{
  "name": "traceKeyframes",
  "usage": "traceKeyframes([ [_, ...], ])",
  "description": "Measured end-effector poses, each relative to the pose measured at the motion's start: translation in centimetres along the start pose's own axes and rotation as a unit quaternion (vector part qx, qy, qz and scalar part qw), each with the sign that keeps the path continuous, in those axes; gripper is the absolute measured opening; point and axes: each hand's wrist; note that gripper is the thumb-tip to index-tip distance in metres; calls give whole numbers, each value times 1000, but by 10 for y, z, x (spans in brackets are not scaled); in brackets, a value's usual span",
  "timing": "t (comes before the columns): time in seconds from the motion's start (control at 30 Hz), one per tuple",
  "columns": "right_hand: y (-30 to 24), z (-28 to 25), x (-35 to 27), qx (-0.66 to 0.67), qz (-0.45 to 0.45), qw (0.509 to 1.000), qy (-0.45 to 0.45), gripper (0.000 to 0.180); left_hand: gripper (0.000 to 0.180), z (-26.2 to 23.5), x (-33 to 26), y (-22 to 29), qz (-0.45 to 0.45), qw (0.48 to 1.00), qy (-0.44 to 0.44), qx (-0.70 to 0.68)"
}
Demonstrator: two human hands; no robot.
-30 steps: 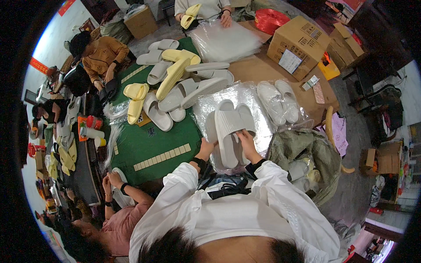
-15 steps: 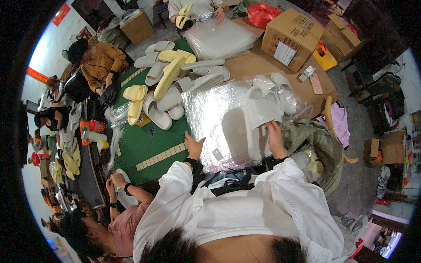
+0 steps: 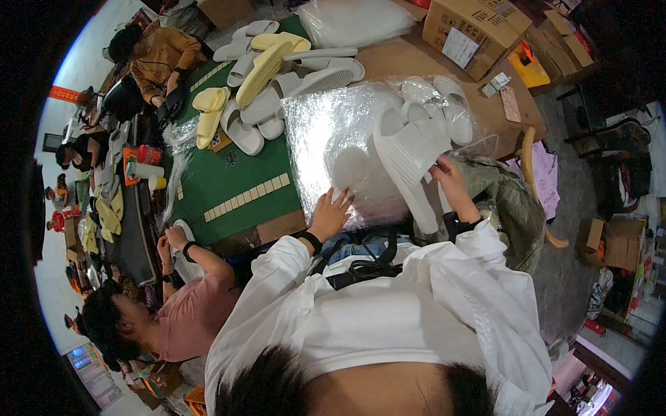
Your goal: The person is inspecting, pairing, and packaging foam sandals into plastic bags for shipping.
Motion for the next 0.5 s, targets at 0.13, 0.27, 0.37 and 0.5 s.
traceKeyframes([
  [0.13, -25, -11, -28, -19, 48, 997, -58, 32, 57, -10, 0, 2, -8, 999, 12, -43],
  [0.27, -25, -9, -61, -21, 196, 968, -156, 36, 55, -13, -1, -12, -12, 992, 76, -104],
  [0.37, -22, 12, -81, -36, 254, 931, -260, 39, 53, -12, -5, -19, -13, 966, 122, -226],
  [0.5, -15, 48, -97, -43, 260, 914, -309, 40, 52, -19, -8, -25, -71, 932, 113, -336],
])
Point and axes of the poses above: each hand's wrist, its own x-axis towards the middle knuckle, its own z-axis out of the palm, y = z × x, and after that the axes turned 14 degrees about x, right-handed
